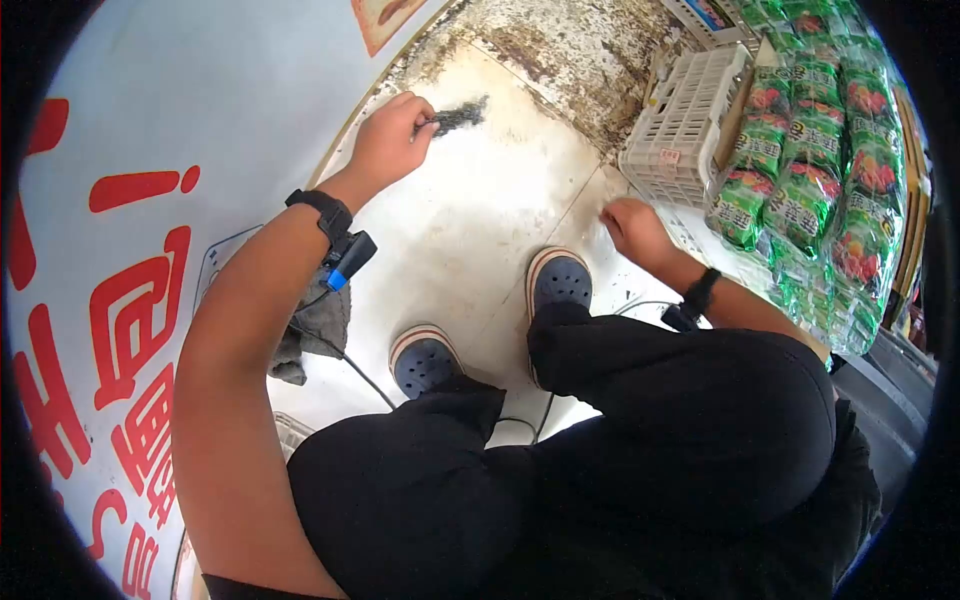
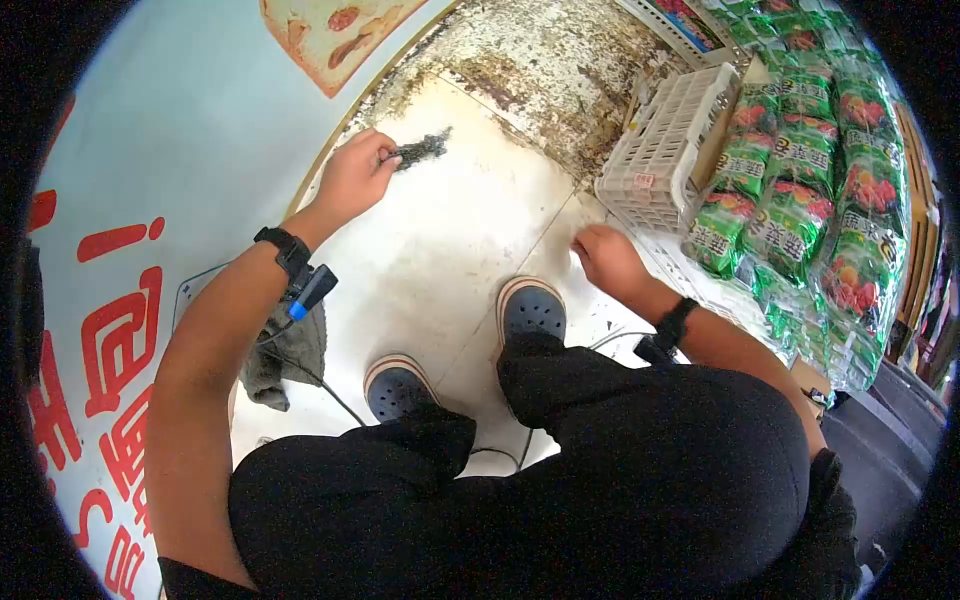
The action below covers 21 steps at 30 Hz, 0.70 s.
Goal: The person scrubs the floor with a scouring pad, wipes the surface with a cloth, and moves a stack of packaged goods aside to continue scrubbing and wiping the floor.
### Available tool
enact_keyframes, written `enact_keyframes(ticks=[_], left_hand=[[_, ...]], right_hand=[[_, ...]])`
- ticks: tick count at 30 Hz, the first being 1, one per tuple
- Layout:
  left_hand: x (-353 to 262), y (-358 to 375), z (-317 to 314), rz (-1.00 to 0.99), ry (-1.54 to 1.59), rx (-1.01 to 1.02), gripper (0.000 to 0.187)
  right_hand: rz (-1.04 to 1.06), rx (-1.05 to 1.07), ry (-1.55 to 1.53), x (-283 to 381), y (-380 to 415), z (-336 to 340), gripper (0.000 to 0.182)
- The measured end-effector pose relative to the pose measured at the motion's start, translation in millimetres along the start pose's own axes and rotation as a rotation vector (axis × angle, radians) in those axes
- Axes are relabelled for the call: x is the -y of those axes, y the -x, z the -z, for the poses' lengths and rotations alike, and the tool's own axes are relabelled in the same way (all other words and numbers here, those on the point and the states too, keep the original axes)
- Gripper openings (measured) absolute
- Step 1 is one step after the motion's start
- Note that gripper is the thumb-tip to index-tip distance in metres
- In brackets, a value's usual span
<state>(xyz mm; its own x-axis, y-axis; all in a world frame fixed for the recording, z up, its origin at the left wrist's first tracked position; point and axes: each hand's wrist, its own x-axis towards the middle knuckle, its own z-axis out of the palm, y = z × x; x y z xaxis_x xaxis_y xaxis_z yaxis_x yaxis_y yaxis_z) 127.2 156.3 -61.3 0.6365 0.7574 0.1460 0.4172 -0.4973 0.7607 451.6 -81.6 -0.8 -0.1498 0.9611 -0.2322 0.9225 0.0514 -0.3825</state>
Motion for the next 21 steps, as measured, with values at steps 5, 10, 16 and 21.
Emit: enact_keyframes(ticks=[5,10,16,21], left_hand=[[0,-6,-19,0.199,0.264,0.020,0.011],[-5,-12,-25,0.308,0.404,0.102,0.013],[-3,-13,-23,0.308,0.458,0.091,0.014],[-16,-9,-6,0.353,0.387,0.168,0.014]], right_hand=[[-0.152,0.426,0.056,1,57,7,0.018],[-0.165,1.161,0.364,-18,104,-3,0.035],[-0.012,0.914,0.361,11,19,17,0.039],[0.204,0.041,0.039,61,-102,41,0.030]])
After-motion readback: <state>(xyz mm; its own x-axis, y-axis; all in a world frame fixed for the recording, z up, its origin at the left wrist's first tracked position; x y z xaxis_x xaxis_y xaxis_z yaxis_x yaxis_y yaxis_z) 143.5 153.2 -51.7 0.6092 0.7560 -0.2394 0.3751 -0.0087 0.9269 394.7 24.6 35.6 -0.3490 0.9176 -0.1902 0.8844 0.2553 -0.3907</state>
